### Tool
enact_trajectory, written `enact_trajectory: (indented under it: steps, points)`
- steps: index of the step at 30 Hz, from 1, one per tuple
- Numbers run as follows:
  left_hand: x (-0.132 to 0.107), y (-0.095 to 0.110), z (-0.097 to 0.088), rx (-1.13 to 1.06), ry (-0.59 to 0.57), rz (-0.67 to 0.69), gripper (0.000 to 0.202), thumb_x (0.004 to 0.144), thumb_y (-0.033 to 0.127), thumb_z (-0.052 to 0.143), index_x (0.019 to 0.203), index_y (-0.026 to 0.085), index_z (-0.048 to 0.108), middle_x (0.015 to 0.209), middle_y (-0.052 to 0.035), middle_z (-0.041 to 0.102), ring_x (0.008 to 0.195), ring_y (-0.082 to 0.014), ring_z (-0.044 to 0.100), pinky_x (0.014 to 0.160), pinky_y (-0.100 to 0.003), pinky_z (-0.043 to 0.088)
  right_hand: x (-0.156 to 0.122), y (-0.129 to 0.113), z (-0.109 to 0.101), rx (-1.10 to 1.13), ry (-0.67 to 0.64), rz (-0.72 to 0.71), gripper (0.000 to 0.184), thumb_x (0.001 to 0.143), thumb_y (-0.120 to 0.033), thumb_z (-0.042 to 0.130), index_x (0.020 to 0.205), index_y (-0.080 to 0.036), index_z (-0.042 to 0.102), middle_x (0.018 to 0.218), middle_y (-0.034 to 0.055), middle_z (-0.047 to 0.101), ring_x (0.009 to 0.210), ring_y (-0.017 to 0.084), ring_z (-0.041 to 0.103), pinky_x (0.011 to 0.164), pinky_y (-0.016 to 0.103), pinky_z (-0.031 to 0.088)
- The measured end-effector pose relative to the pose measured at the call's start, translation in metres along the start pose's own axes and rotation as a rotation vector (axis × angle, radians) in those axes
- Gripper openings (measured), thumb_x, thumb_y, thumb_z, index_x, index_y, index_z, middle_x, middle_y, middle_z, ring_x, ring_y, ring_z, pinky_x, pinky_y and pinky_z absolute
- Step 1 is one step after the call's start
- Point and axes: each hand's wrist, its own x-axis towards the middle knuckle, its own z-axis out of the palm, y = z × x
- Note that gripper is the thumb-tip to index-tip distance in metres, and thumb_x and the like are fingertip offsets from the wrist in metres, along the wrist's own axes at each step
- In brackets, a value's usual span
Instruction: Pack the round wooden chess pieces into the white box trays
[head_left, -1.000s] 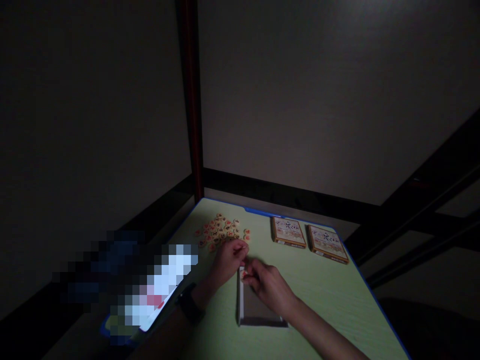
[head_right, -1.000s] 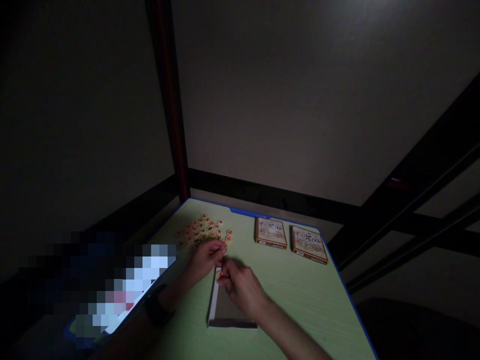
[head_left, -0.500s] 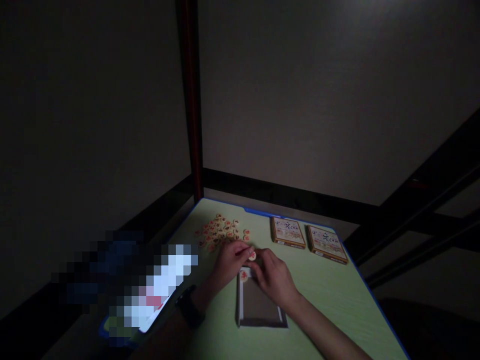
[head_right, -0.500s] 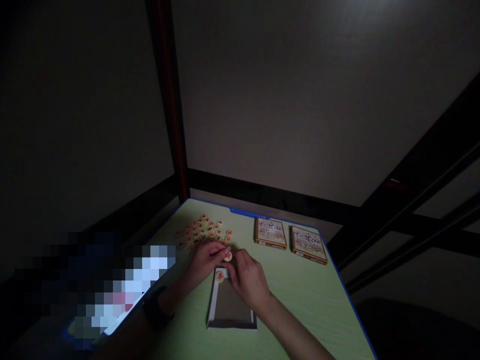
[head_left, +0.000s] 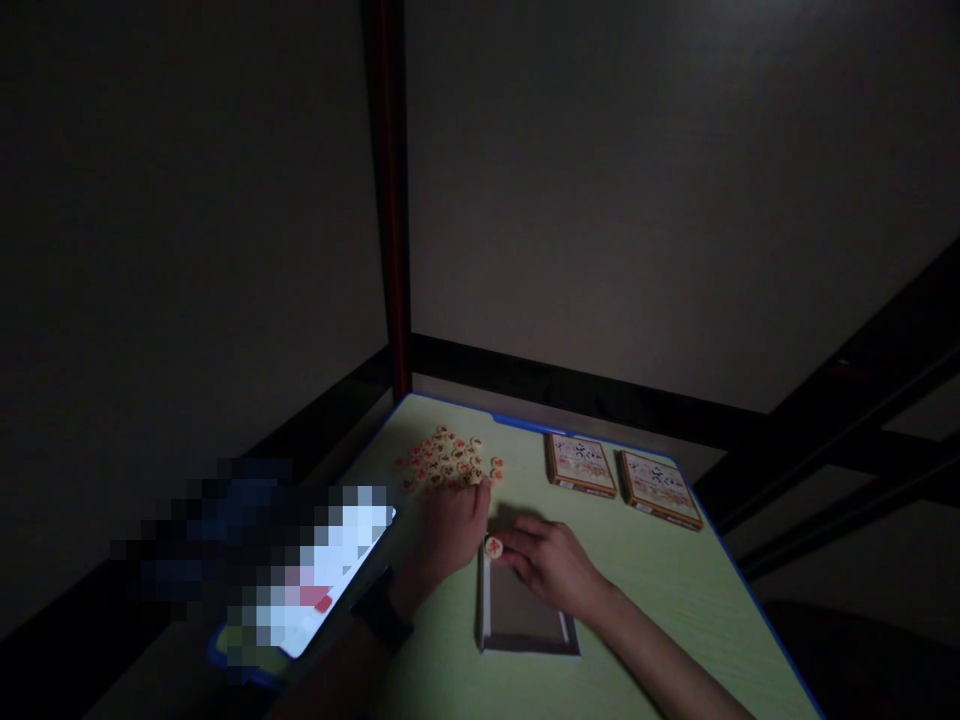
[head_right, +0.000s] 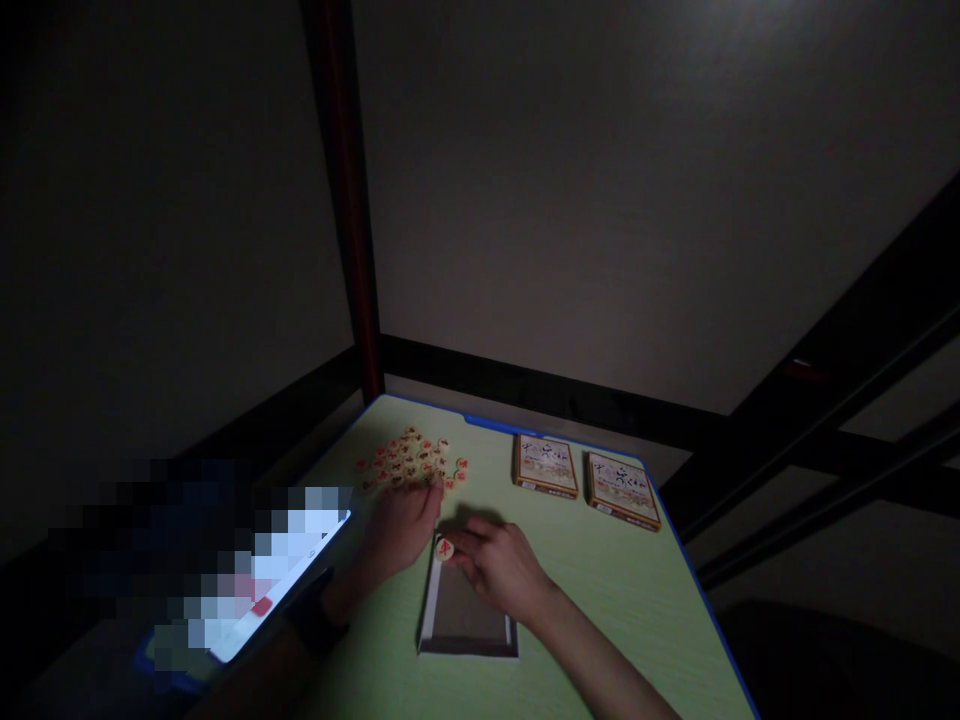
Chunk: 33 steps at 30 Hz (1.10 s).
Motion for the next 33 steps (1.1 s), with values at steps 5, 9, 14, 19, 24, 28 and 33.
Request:
enact_trajectory:
  steps: [5,9,14,19,24,28,33]
  points:
    - [-0.004,0.001,0.005,0.175,-0.083,0.074,0.038,0.094,0.019,0.037,0.109,0.01,0.07,0.083,-0.0176,0.073,0.077,-0.0245,0.067,0.069,-0.03,0.047,0.0,0.0,0.005,-0.056,-0.039,0.015,0.025,0.093,-0.028,0.058,0.115,-0.023,0.071,0.086,0.0045,0.071,0.075,0.019,0.067,0.065,0.027,0.05]
    - [-0.003,0.006,-0.001,0.155,-0.108,0.062,0.043,0.097,0.024,0.031,0.098,0.01,0.072,0.079,-0.0167,0.073,0.071,-0.0227,0.066,0.066,-0.03,0.047,0.0,-0.004,0.006,-0.065,-0.03,0.03,0.023,0.092,-0.028,0.059,0.111,-0.022,0.071,0.083,0.0042,0.071,0.072,0.019,0.066,0.063,0.027,0.048]
    - [-0.003,0.012,-0.009,0.229,-0.189,0.073,0.044,0.098,0.023,0.029,0.105,0.011,0.071,0.085,-0.0169,0.074,0.075,-0.0232,0.068,0.065,-0.029,0.047,0.001,-0.008,0.006,-0.068,-0.03,0.053,0.019,0.09,-0.023,0.06,0.106,-0.021,0.071,0.082,0.0043,0.071,0.071,0.018,0.065,0.063,0.027,0.048]
    - [-0.003,0.01,-0.005,0.318,-0.22,0.105,0.04,0.099,0.02,0.032,0.115,0.013,0.068,0.087,-0.0167,0.073,0.08,-0.0241,0.069,0.068,-0.029,0.048,0.001,-0.008,0.006,-0.065,-0.053,0.079,0.016,0.089,-0.022,0.061,0.101,-0.019,0.071,0.084,0.0055,0.072,0.072,0.02,0.066,0.064,0.029,0.049]
    - [-0.003,0.01,-0.004,0.306,-0.219,0.118,0.039,0.099,0.019,0.032,0.114,0.013,0.068,0.089,-0.0173,0.073,0.081,-0.0255,0.07,0.068,-0.031,0.049,0.001,-0.008,0.005,-0.038,-0.057,0.082,0.028,0.089,-0.022,0.061,0.115,-0.02,0.069,0.088,0.0065,0.073,0.075,0.021,0.068,0.066,0.03,0.051]
    - [-0.004,0.012,-0.007,0.344,-0.247,0.134,0.038,0.099,0.018,0.033,0.118,0.014,0.066,0.093,-0.0167,0.073,0.085,-0.0248,0.07,0.07,-0.03,0.049,0.001,-0.01,0.004,-0.03,-0.073,0.098,0.033,0.09,-0.02,0.06,0.122,-0.021,0.067,0.09,0.007,0.074,0.077,0.022,0.069,0.068,0.03,0.051]
    - [-0.003,0.012,-0.007,0.374,-0.249,0.133,0.04,0.099,0.017,0.031,0.12,0.013,0.065,0.095,-0.0156,0.074,0.087,-0.0253,0.07,0.07,-0.031,0.049,0.002,-0.01,0.002,0.017,-0.096,0.136,0.036,0.089,-0.02,0.06,0.125,-0.021,0.065,0.093,0.0068,0.075,0.081,0.023,0.07,0.071,0.032,0.052]
